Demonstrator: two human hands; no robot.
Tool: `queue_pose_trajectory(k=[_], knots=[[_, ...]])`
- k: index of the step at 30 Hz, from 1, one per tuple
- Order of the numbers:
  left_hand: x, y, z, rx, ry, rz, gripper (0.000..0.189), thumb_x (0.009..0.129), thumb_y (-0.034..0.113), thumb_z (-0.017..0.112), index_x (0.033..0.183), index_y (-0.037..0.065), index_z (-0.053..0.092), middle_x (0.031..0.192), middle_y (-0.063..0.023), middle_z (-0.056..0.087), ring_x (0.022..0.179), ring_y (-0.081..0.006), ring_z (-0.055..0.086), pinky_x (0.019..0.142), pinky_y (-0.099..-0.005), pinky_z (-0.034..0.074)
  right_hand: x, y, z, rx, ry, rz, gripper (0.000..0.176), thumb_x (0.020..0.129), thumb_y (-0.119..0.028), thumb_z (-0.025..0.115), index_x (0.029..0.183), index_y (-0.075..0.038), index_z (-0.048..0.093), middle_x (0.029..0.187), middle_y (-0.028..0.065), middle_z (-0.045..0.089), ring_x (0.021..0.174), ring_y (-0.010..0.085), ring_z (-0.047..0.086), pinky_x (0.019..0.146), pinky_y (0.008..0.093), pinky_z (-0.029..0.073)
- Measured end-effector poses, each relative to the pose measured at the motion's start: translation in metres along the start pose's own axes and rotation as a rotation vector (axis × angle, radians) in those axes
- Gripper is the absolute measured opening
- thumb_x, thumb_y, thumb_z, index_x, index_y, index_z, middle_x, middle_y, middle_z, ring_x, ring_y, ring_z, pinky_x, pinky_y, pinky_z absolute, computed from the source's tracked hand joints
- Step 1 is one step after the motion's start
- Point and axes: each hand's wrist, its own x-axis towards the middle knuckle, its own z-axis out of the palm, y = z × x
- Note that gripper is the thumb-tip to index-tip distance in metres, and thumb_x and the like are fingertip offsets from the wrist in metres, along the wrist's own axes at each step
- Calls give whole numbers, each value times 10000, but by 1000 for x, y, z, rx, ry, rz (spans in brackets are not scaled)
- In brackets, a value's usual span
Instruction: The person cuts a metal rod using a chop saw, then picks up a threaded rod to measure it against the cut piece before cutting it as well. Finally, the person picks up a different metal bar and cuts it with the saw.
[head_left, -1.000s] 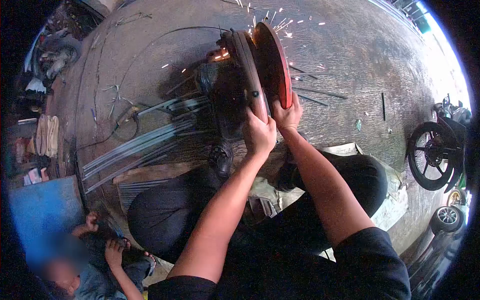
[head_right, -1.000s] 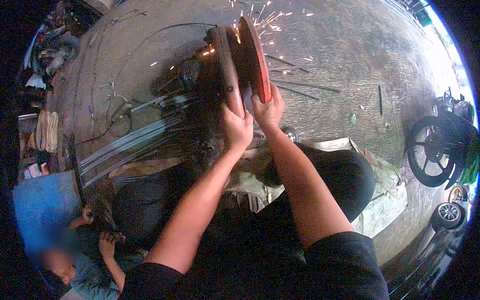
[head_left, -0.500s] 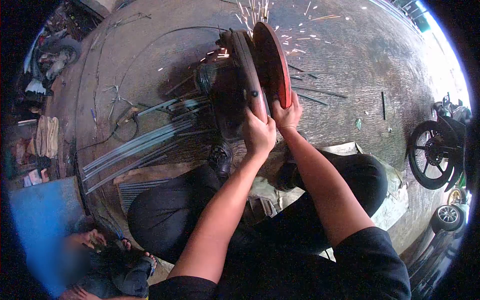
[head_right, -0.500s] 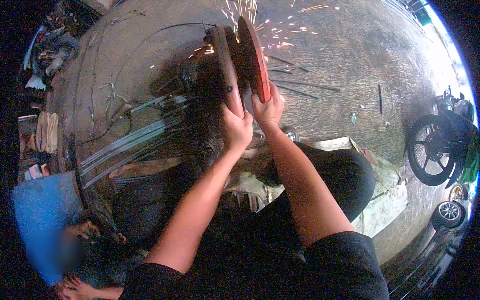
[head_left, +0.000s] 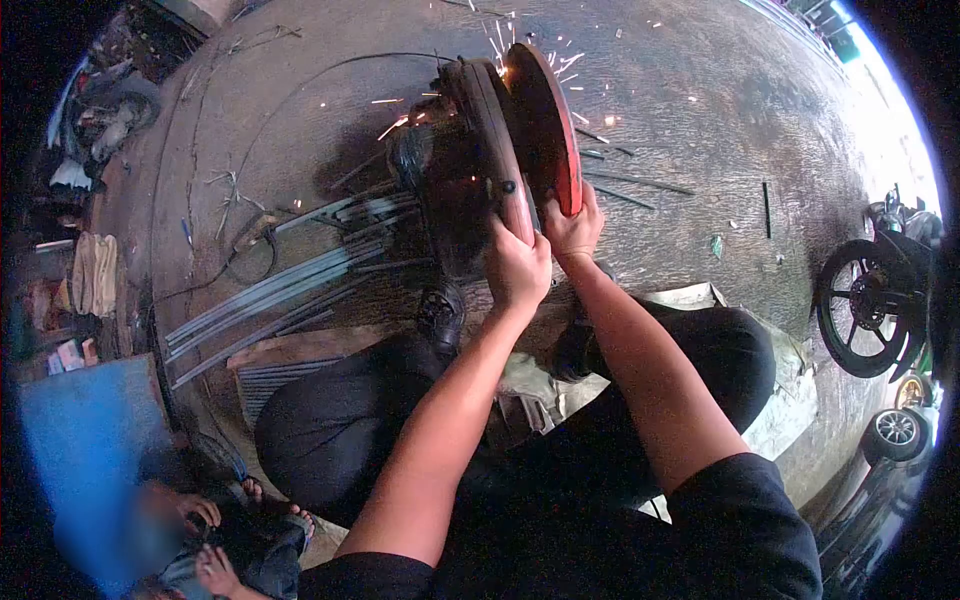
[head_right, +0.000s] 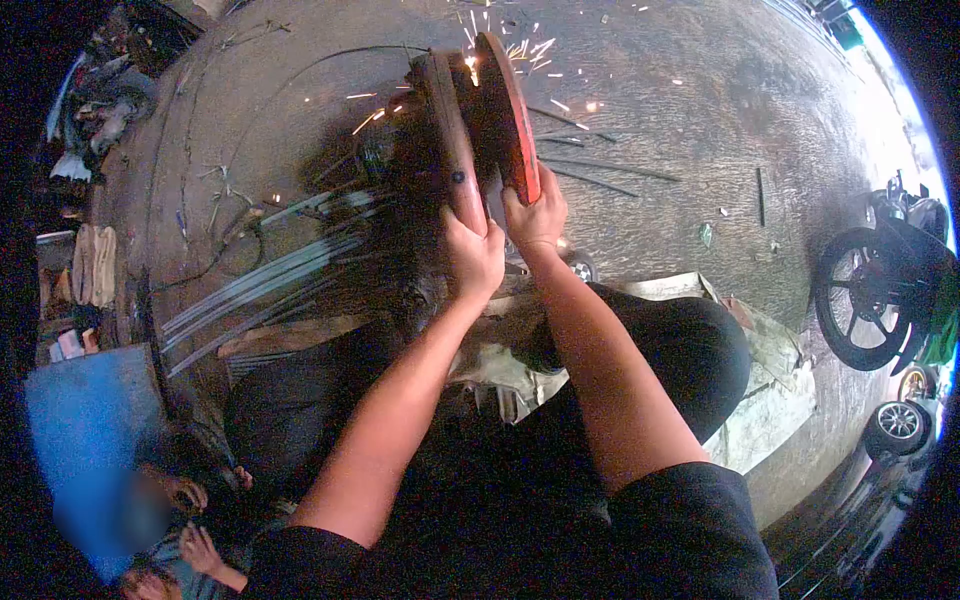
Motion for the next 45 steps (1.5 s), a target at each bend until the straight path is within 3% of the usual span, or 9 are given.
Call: queue_pose_trajectory(k=[17,19,22,25,29,33,35,37,45], knots=[[-1,-4,2,-104,16,36,386,716,129,632,999,-62,452,848,-273,571,800,-447,568,695,-501,448,-1,6,4,28,63,-80,421,666,-218,644,1050,-59,575,879,199,618,845,390,590,750,409,469],[0,-1,-1,-8,-30,-51,406,721,141,626,1036,-40,445,828,-276,566,775,-456,561,677,-513,447,0,4,6,-72,55,-6,417,675,-236,652,1041,-53,574,873,188,617,818,384,590,731,407,467],[2,7,-8,9,-62,-79,425,719,136,625,1061,-34,438,821,-275,569,740,-453,567,639,-503,459,0,6,8,-27,53,-72,397,688,-252,639,1029,-59,575,866,188,607,800,393,580,706,430,463],[-1,-1,3,-16,72,46,463,721,132,625,1100,-47,428,833,-284,572,751,-444,576,646,-497,465,0,11,8,-51,59,-72,393,693,-248,640,1036,-67,573,887,184,606,819,403,574,715,447,458],[0,2,-2,21,21,23,491,727,115,619,1135,-70,419,842,-284,579,766,-444,581,670,-488,468,-1,7,7,-105,86,-91,416,701,-279,665,1054,-83,564,914,187,604,850,413,569,733,455,456],[1,7,-7,-8,-40,-31,501,724,119,633,1134,-70,416,847,-287,583,791,-455,579,679,-488,467,1,0,4,-22,72,-62,383,667,-206,635,1027,-86,578,872,196,610,819,406,585,724,440,471],[2,-2,1,-7,54,101,491,722,123,635,1121,-67,420,859,-292,582,796,-458,578,680,-492,466,-1,-6,3,-68,92,-54,381,659,-191,631,1022,-87,586,882,198,613,825,397,593,727,439,474],[0,5,-3,23,-14,-26,476,721,130,636,1100,-67,426,866,-295,578,799,-463,575,681,-496,465,-1,-7,2,-18,75,8,390,654,-184,629,1031,-92,584,888,197,615,833,392,598,732,435,478],[1,17,-12,17,-103,-106,505,739,126,608,1162,-53,398,907,-304,574,836,-456,577,690,-499,464,0,0,3,89,42,-35,420,649,-154,600,1062,-85,569,907,189,614,849,386,597,759,423,477]])
